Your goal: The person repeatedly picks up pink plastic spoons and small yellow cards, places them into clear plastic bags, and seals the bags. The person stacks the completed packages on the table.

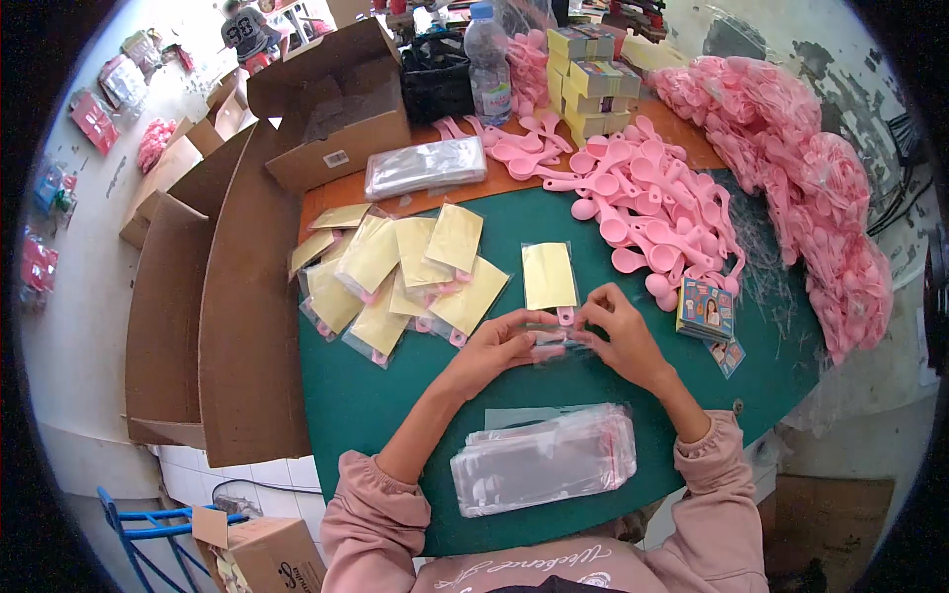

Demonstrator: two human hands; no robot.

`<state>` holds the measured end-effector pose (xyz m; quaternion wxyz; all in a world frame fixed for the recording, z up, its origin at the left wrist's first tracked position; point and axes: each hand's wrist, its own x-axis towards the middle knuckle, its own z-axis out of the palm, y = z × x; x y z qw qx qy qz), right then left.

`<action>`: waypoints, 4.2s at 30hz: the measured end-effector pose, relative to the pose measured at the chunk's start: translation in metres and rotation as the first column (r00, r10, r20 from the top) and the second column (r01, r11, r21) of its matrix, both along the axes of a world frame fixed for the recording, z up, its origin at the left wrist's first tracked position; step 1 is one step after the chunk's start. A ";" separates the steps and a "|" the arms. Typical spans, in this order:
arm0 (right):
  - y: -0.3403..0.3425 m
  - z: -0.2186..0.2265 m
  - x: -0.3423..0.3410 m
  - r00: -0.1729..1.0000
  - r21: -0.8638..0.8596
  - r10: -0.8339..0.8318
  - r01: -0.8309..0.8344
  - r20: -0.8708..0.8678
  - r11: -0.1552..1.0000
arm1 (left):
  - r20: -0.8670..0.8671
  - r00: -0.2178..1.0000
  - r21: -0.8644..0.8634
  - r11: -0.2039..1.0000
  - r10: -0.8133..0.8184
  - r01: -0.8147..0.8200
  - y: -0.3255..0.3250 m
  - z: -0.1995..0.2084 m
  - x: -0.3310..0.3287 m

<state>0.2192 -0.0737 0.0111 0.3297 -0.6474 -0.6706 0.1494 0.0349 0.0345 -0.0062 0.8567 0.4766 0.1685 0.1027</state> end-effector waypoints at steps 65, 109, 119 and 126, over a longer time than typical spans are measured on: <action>-0.010 0.056 0.024 0.598 -0.079 -0.159 0.159 -0.786 0.984 | -0.096 0.970 0.765 0.607 -0.224 0.216 -0.027 0.026 0.000; -0.014 0.033 -0.006 0.877 0.114 -0.028 0.094 -0.479 0.989 | -0.062 0.997 0.152 0.987 -0.039 0.048 -0.012 0.030 0.010; -0.070 0.053 0.093 0.629 -0.071 -0.735 0.770 0.253 0.634 | -0.066 0.996 0.251 0.968 0.053 -0.034 -0.003 0.045 0.008; -0.087 0.028 0.118 0.541 -0.010 -0.774 0.822 0.329 0.570 | -0.113 0.992 0.274 0.962 0.055 -0.023 -0.004 0.042 0.011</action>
